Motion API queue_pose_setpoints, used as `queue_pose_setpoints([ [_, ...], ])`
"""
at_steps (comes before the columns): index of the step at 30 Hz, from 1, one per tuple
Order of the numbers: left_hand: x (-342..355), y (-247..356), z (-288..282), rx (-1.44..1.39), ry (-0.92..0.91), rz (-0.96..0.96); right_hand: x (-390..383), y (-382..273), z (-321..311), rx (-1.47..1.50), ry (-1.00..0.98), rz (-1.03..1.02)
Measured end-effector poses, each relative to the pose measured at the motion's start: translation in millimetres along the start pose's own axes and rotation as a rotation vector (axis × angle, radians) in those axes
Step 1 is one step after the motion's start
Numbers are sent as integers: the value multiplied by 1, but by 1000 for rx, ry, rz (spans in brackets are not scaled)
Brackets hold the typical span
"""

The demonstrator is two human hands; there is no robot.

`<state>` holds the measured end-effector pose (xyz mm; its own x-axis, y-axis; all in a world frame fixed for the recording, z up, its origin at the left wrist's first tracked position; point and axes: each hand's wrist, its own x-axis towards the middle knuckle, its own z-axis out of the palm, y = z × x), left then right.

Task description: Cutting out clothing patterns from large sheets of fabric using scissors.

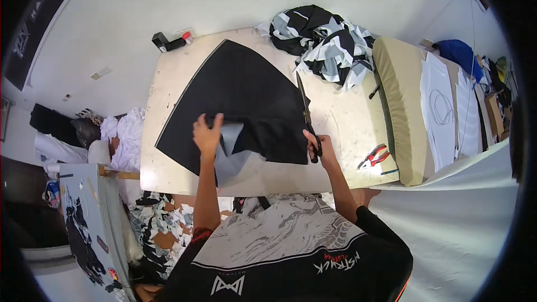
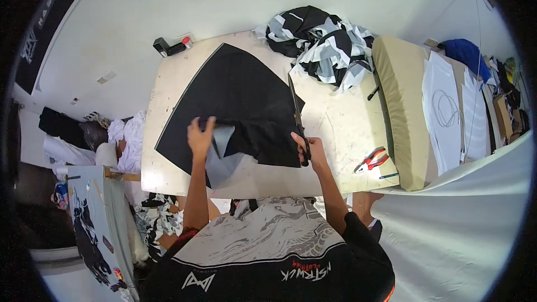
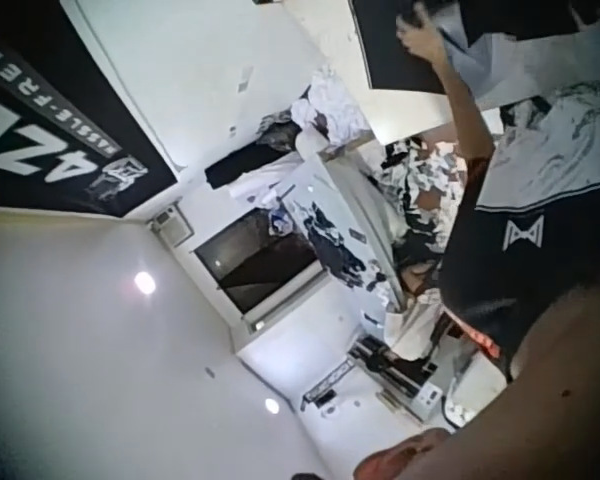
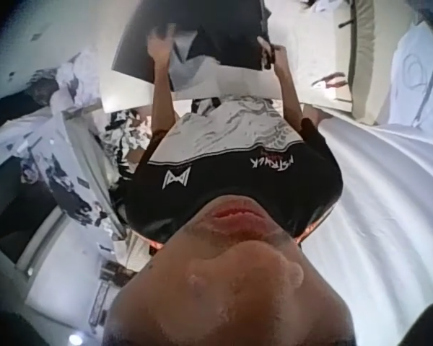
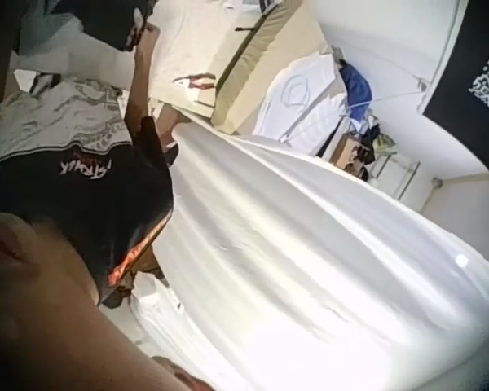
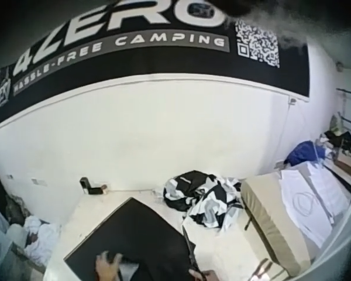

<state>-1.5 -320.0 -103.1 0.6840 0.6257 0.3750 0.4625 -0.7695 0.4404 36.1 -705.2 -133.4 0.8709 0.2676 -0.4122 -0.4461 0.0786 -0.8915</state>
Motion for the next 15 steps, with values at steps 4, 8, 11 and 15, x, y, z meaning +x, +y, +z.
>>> queue_pose_setpoints([
  [4, -79, -6, 59, 387, -315, 273, -4, 9, -7, -37, 1, 28],
  [8, -107, 1, 67, 206, -489, 430, -12, 26, -16, -40, 80, 74],
  [11, -39, -22, 85, -126, -549, 125, -10, 37, -28, -15, 145, 77],
  [15, 163, -41, 70, -521, -189, -208, -4, 33, -31, -44, 236, 54],
])
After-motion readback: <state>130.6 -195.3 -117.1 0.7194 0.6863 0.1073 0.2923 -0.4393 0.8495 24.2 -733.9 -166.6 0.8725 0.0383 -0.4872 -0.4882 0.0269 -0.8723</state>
